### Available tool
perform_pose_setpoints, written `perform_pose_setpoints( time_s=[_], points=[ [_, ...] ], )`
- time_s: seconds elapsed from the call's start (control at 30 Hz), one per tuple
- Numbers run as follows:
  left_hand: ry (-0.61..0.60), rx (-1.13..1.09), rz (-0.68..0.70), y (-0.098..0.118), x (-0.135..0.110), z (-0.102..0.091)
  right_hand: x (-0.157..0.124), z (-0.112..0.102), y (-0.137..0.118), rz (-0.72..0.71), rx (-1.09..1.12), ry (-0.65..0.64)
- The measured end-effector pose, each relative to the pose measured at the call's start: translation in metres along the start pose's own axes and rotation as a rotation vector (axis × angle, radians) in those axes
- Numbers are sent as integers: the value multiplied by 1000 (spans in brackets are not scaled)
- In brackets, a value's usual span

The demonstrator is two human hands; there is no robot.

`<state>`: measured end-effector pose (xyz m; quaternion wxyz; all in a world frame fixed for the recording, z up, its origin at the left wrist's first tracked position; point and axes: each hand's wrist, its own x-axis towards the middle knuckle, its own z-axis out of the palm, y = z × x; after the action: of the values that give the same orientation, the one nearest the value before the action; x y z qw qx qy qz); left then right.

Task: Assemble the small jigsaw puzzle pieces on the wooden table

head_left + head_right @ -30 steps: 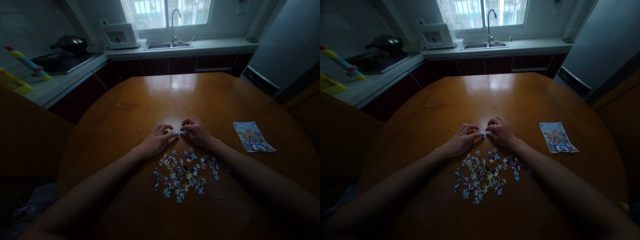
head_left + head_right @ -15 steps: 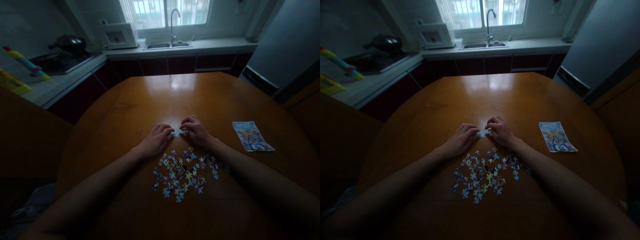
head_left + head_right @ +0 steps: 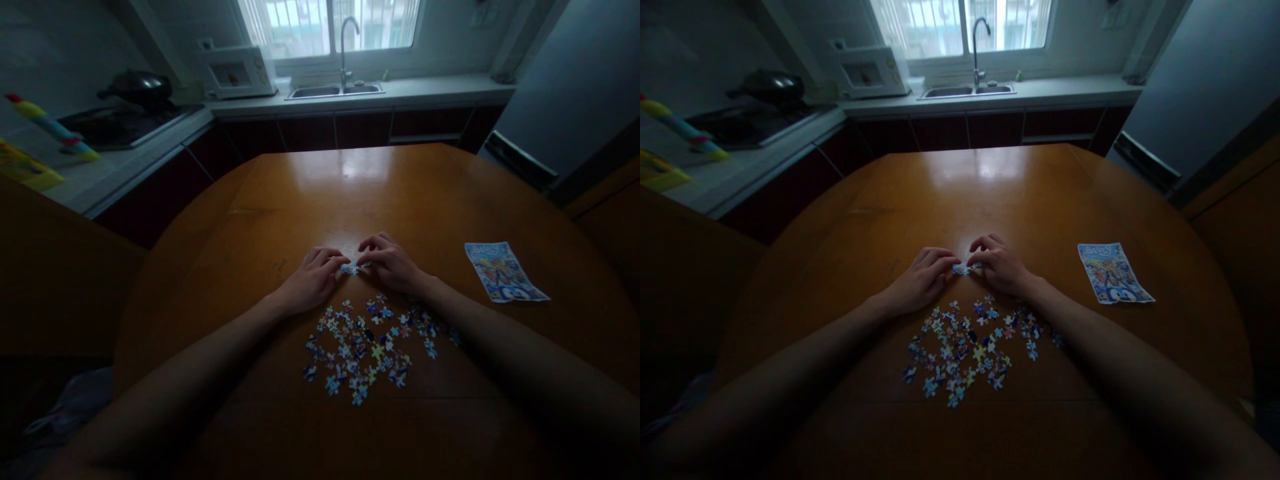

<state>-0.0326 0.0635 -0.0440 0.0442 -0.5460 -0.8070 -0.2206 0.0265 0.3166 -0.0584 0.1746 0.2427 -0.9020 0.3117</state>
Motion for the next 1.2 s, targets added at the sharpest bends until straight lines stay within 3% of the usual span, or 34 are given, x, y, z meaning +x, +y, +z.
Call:
perform_pose_setpoints(
  time_s=[0.17, 0.53, 0.9, 1.2],
  points=[
    [-16, 21, 34, -1, 0, 0, 0, 0, -1, -41, 43, -44],
    [1, -13, -8, 4, 2, -3, 2, -1, 5, 92, 110, 242],
    [-11, -8, -9, -1, 0, 0, 2, 0, 9, 146, 117, 308],
    [-26, 5, 38, -4, 0, 0, 3, -4, 16, 275, 188, 478]
  ],
)
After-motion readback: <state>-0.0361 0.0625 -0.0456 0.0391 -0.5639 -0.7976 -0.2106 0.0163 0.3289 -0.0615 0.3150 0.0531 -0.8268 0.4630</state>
